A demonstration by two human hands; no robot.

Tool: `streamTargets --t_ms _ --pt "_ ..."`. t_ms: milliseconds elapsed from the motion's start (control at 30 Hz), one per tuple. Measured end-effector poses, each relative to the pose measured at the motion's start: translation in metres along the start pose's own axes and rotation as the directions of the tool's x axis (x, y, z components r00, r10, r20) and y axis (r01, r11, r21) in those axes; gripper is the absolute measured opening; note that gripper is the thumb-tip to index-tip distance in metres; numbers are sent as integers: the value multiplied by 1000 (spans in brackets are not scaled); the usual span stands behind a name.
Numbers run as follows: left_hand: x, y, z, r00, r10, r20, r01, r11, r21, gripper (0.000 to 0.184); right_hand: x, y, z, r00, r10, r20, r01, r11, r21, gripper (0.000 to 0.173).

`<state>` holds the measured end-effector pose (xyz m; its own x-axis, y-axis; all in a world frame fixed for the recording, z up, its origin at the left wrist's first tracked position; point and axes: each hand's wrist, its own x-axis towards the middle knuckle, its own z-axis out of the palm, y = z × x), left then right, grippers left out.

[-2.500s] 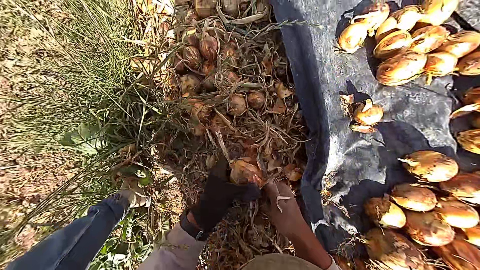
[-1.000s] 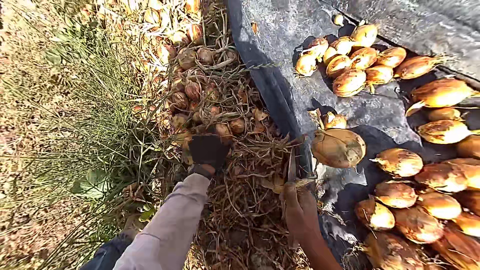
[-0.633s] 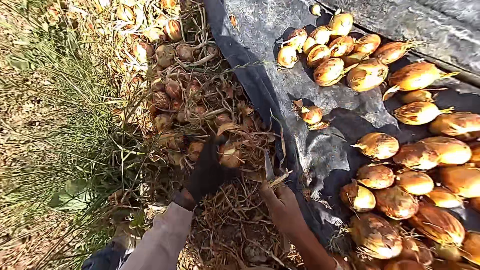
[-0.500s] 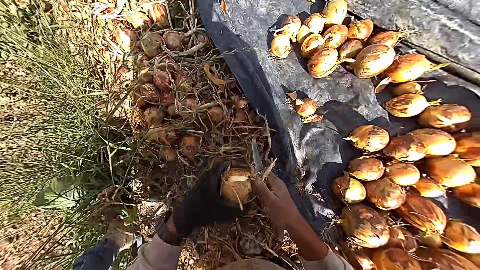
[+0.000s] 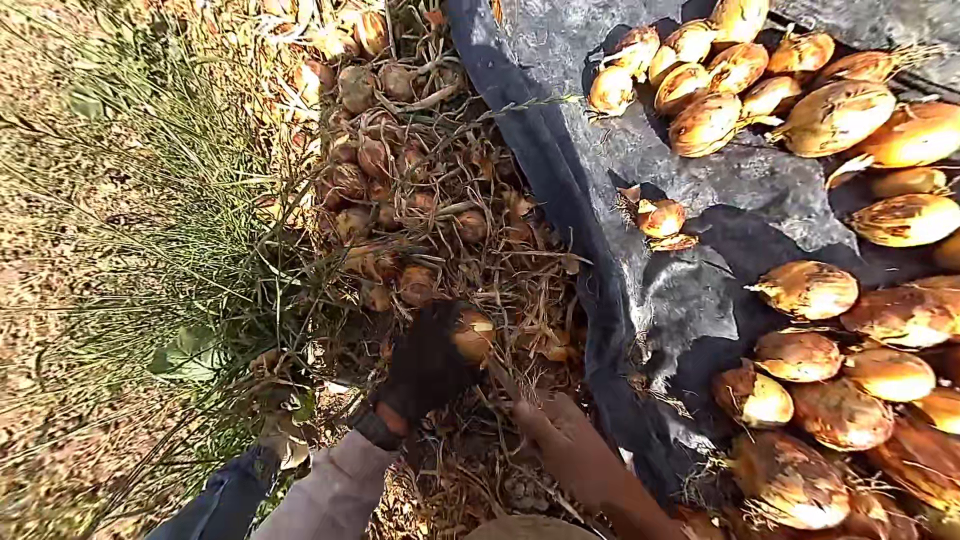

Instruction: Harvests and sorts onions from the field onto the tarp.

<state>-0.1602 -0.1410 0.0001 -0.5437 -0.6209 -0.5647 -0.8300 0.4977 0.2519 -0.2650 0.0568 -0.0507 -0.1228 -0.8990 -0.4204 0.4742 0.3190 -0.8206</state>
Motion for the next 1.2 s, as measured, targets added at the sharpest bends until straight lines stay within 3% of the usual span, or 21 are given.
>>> streamTargets --t_ms 67,100,167,200,233,300,333,400,467,533,633,867,967,1000,1067,1133,1200 --pt "2 -10 -5 999 -48 0 46 962 -271 92 3 12 -3 981 27 -194 -37 998 -45 57" --pt "0 -9 -8 999 -11 46 27 930 -365 91 8 20 -11 952 59 -301 -109 982 -154 59" --pt "-17 2 -13 978 95 187 -10 911 -412 61 9 34 -24 913 182 -365 -314 884 -345 66" --pt "-21 9 -16 959 164 231 -62 917 -393 39 9 37 -25 909 166 -383 -318 870 -378 69" --pt "-21 12 -18 942 234 242 -138 924 -356 31 10 38 -24 904 76 -421 -238 907 -348 67" --pt "-14 7 -18 936 287 203 -237 942 -237 37 9 32 -25 859 -96 -503 11 986 -168 67" --pt "-8 1 -17 957 242 162 -221 966 -137 38 12 26 -28 813 -148 -563 80 987 -143 66" --pt "8 -12 -22 1000 1 29 -3 997 72 41 13 7 -39 767 -185 -615 137 983 -126 67" --pt "30 -31 -28 959 -275 -62 282 936 211 57 10 -4 -42 788 -193 -585 140 981 -135 66" --pt "53 -50 -30 895 -441 -60 443 872 208 80 11 -4 -37 830 -184 -526 104 978 -179 63" --pt "76 -56 -18 870 -488 -73 493 861 126 91 14 4 -22 887 -159 -434 39 961 -273 62" --pt "77 -53 26 799 -542 -263 541 837 -81 99 14 15 -1 911 -90 -403 -30 959 -283 60" --pt "76 -64 31 872 -391 -295 400 916 -33 103 14 8 -3 916 -98 -388 -24 954 -299 63" --pt "69 -67 30 921 -283 -268 282 958 -42 106 14 4 -6 915 -94 -391 -28 955 -295 63" --pt "45 -62 31 983 -31 -182 -14 970 -242 112 12 -1 -13 911 -59 -408 -56 963 -265 61" --pt "14 -43 33 982 155 -112 -191 825 -531 107 12 -4 -20 913 -15 -408 -102 959 -265 62" --pt "-15 -19 32 968 250 -33 -196 668 -717 99 12 -7 -26 928 28 -370 -139 950 -278 68"
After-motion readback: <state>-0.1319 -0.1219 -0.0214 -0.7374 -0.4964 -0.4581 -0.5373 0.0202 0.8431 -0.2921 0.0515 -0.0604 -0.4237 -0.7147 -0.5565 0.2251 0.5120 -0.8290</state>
